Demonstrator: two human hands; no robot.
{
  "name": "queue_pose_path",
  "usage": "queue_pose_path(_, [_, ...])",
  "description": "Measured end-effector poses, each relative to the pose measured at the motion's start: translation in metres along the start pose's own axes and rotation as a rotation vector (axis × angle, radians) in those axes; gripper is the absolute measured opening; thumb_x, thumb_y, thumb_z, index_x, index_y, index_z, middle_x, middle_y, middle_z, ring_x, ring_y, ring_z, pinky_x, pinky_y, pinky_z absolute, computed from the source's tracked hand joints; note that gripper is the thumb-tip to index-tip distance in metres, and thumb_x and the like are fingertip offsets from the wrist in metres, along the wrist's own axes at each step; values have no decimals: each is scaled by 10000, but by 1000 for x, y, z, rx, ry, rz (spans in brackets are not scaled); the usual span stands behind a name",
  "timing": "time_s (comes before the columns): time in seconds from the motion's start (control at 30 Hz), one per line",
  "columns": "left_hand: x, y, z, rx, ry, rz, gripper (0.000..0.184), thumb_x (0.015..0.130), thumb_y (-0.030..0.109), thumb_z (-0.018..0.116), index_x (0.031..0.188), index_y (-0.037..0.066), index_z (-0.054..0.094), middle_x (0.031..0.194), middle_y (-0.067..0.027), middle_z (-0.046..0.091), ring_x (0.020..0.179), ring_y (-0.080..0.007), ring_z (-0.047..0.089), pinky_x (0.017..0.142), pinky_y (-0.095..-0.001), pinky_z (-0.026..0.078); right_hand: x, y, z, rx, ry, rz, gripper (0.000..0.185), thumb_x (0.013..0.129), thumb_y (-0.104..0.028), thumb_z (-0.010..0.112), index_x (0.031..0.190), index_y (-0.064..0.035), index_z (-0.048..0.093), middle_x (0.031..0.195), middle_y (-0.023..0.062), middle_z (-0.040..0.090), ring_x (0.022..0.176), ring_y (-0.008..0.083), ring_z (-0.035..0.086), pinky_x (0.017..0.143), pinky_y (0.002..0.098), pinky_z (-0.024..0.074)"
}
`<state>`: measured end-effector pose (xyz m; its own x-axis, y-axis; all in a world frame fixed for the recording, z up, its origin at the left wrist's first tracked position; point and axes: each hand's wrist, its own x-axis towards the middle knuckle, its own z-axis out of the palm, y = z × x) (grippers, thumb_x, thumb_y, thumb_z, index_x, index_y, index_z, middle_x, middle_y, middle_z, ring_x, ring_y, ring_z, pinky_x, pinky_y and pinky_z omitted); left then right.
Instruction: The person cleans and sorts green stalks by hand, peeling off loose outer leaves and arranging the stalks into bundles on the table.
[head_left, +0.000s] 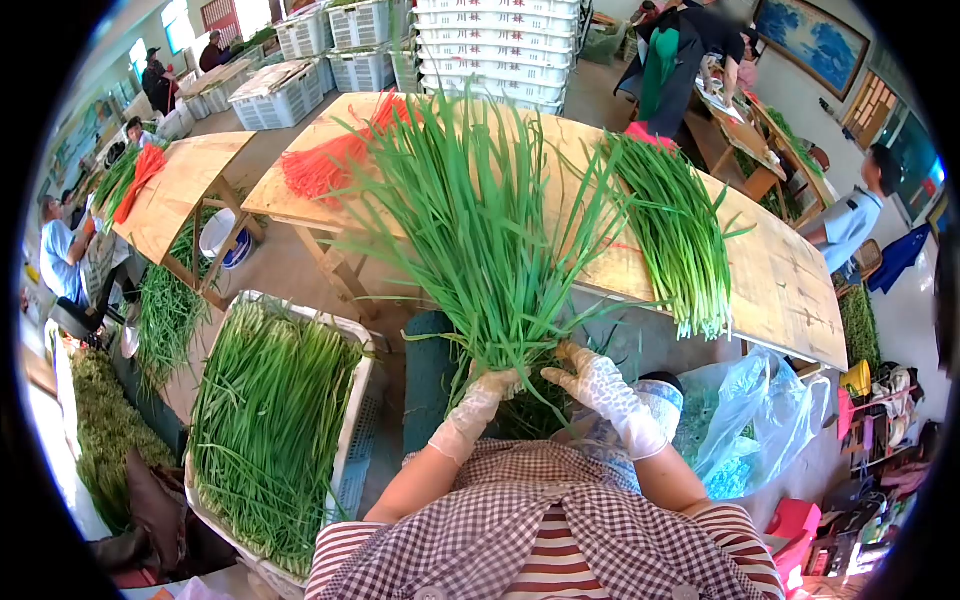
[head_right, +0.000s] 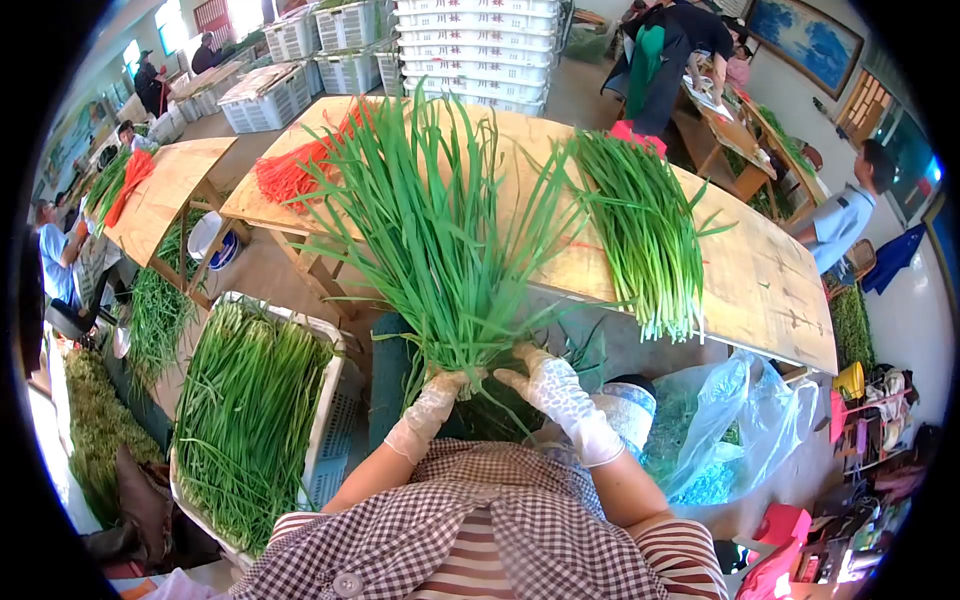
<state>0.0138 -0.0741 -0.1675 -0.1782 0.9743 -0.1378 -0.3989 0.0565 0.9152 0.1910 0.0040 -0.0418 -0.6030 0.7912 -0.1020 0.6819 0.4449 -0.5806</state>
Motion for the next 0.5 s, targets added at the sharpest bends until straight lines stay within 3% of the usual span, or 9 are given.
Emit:
queue_pose_path(0.1, [-4, 3, 9, 5, 83, 0, 368, 800, 134, 708, 1133, 3, 622, 984, -82, 673, 837, -180, 623, 719, -301, 497, 13, 0, 6, 306, -139, 47, 705, 781, -357, 753, 1317, -2, 466, 1177, 191, 608, 1140, 284, 562, 973, 364, 430])
queue_pose_path(0.17, [-6, 6, 14, 359, 150, -78, 437, 833, 206, 688, 1206, 12, 567, 1033, -80, 663, 844, -168, 613, 738, -302, 491, 20, 1, 15, 648, -209, 18, 834, 757, -306, 783, 1394, 10, 348, 1252, 183, 559, 1204, 262, 509, 1027, 350, 386])
queue_pose_path(0.23, [-2, -2, 23, 7, 214, -114, 522, 856, 270, 659, 1279, 15, 490, 1107, -98, 630, 923, -191, 591, 825, -332, 471, 27, -4, 26, 1081, -236, -54, 963, 734, -251, 807, 1447, 23, 222, 1324, 178, 500, 1253, 245, 455, 1071, 336, 340])
queue_pose_path(0.3, [6, -22, 34, -539, 254, -26, 614, 875, 339, 623, 1353, 25, 400, 1217, -126, 573, 1047, -230, 556, 949, -375, 434, 34, -25, 48, 787, -73, 18, 1023, 698, -216, 825, 1457, 14, 179, 1328, 184, 492, 1269, 247, 433, 1091, 364, 312])
queue_pose_path(0.37, [9, -21, 48, -806, 196, -1, 630, 894, 426, 566, 1361, 38, 397, 1302, -149, 512, 1146, -247, 514, 1004, -412, 404, 42, -38, 71, 495, 91, 90, 1087, 663, -180, 843, 1467, 5, 135, 1332, 190, 485, 1284, 250, 410, 1111, 392, 285])
queue_pose_path(0.43, [7, -6, 47, -326, 101, 50, 648, 861, 414, 603, 1349, 38, 402, 1314, -149, 506, 1170, -253, 507, 1016, -405, 400, 78, -4, 100, 855, 45, 120, 1006, 624, -79, 854, 1413, -7, 234, 1234, 167, 573, 1163, 248, 526, 1016, 396, 409])
queue_pose_path(0.5, [-24, 64, 43, 895, -27, 106, 688, 777, 302, 735, 1320, 23, 417, 1252, -124, 554, 1120, -249, 534, 984, -356, 422, 68, -27, 70, 828, 45, 177, 947, 611, -32, 853, 1371, -8, 288, 1192, 153, 605, 1093, 237, 578, 956, 384, 466])
